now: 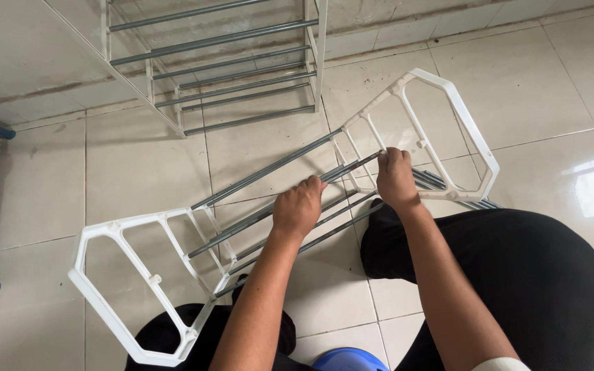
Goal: The person assembles a white plastic shoe rack by inserting metal rods into slots on two side frames. They repeatedly pick up rods and slide them into place, gradually building the structure.
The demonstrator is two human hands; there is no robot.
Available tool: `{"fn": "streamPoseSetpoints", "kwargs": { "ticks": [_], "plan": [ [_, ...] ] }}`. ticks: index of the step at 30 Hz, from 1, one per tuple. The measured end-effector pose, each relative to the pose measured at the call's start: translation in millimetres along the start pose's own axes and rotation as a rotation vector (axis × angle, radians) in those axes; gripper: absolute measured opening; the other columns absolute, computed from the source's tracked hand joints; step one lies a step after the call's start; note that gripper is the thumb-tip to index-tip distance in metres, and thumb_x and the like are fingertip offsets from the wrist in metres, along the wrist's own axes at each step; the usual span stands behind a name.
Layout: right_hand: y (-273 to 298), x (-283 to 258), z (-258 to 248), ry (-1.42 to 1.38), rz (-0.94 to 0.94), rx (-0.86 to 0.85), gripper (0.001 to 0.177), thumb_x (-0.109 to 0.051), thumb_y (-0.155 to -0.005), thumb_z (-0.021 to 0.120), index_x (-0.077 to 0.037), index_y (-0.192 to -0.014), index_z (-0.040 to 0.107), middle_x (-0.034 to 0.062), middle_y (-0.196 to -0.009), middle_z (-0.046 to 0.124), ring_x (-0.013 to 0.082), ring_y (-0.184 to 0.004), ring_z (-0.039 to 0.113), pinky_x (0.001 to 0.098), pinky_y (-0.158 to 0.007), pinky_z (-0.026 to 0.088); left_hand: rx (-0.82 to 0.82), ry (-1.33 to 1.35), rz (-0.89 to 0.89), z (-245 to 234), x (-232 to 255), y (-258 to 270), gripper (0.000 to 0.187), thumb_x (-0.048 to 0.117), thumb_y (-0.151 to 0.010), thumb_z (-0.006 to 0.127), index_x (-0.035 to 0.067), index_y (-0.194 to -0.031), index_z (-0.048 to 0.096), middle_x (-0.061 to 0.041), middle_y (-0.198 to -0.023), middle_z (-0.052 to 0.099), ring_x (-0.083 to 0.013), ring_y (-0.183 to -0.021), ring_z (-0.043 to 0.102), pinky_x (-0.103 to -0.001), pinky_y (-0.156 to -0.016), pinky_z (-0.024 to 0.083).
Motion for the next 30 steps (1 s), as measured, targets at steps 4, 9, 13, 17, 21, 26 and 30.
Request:
{"fn": "streamPoseSetpoints", "kwargs": {
  "ticks": [4,9,13,17,21,26,30],
  "plan": [
    [-4,-4,-5,0.0,0.034,-0.011,0.023,-0.012,-0.107,0.052,0.005,-0.117,0.064,0.0315,-0.109,0.061,0.0476,-0.099,0.058,0.0523,-0.089,0.049,-0.018,0.017,-0.006,-2,2,0,0.032,0.033,-0.107,0.051,0.009,-0.087,0.054,-0.011,-0.067,0.069,-0.0308,-0.061,0.071,-0.041,-0.053,0.057],
    [-1,-16,-14,-0.03,0.072,-0.04,0.024,-0.014,-0.107,0.052,0.005,-0.116,0.064,0.0291,-0.104,0.064,0.0459,-0.096,0.061,0.0518,-0.086,0.05,0.022,0.066,0.019,-8,2,3,0.031,0.031,-0.109,0.048,0.008,-0.088,0.055,-0.011,-0.071,0.07,-0.0315,-0.064,0.072,-0.042,-0.055,0.057],
    [0,-27,-14,-0.027,-0.004,-0.017,0.028,-0.013,-0.106,0.05,0.01,-0.119,0.061,0.0306,-0.102,0.064,0.0482,-0.094,0.059,0.0539,-0.085,0.049,-0.045,0.035,-0.027,-4,1,4,0.031,0.032,-0.108,0.048,0.008,-0.09,0.056,-0.012,-0.072,0.07,-0.0307,-0.063,0.072,-0.042,-0.052,0.057],
    [0,-29,-10,-0.041,-0.024,-0.014,0.035,-0.013,-0.108,0.046,0.016,-0.125,0.054,0.033,-0.098,0.063,0.0498,-0.092,0.058,0.0553,-0.083,0.048,-0.006,0.022,-0.033,-7,6,4,0.031,0.032,-0.108,0.047,0.008,-0.089,0.055,-0.011,-0.073,0.07,-0.0307,-0.063,0.072,-0.042,-0.052,0.057],
    [0,-29,-14,-0.048,0.031,-0.004,0.038,-0.024,-0.109,0.05,0.012,-0.119,0.058,0.031,-0.101,0.065,0.0474,-0.094,0.062,0.0528,-0.085,0.051,0.02,-0.03,-0.041,-4,10,2,0.032,0.032,-0.109,0.049,0.008,-0.089,0.054,-0.011,-0.073,0.07,-0.0306,-0.062,0.072,-0.041,-0.052,0.057],
    [5,-35,-28,0.039,0.158,0.059,0.06,-0.041,-0.1,0.063,0.014,-0.12,0.054,0.0288,-0.095,0.069,0.0464,-0.088,0.068,0.051,-0.075,0.054,0.052,-0.039,0.005,-8,20,2,0.029,0.031,-0.108,0.051,0.009,-0.088,0.054,-0.009,-0.07,0.069,-0.028,-0.061,0.072,-0.04,-0.051,0.056],
    [3,-33,-26,0.031,0.277,-0.025,0.056,-0.046,-0.103,0.057,0.009,-0.117,0.056,0.0245,-0.087,0.072,0.0452,-0.087,0.069,0.0507,-0.078,0.054,0.052,-0.05,0.015,-9,22,1,0.029,0.03,-0.108,0.051,0.01,-0.087,0.054,-0.009,-0.071,0.069,-0.0277,-0.062,0.072,-0.039,-0.052,0.057]
  ]
}}
Point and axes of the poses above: each hand's wrist, its own y-axis away from the middle knuckle, its own z-axis out of the palm, x = y × z, the point moved 8 cm from there along -y, towards the middle knuckle
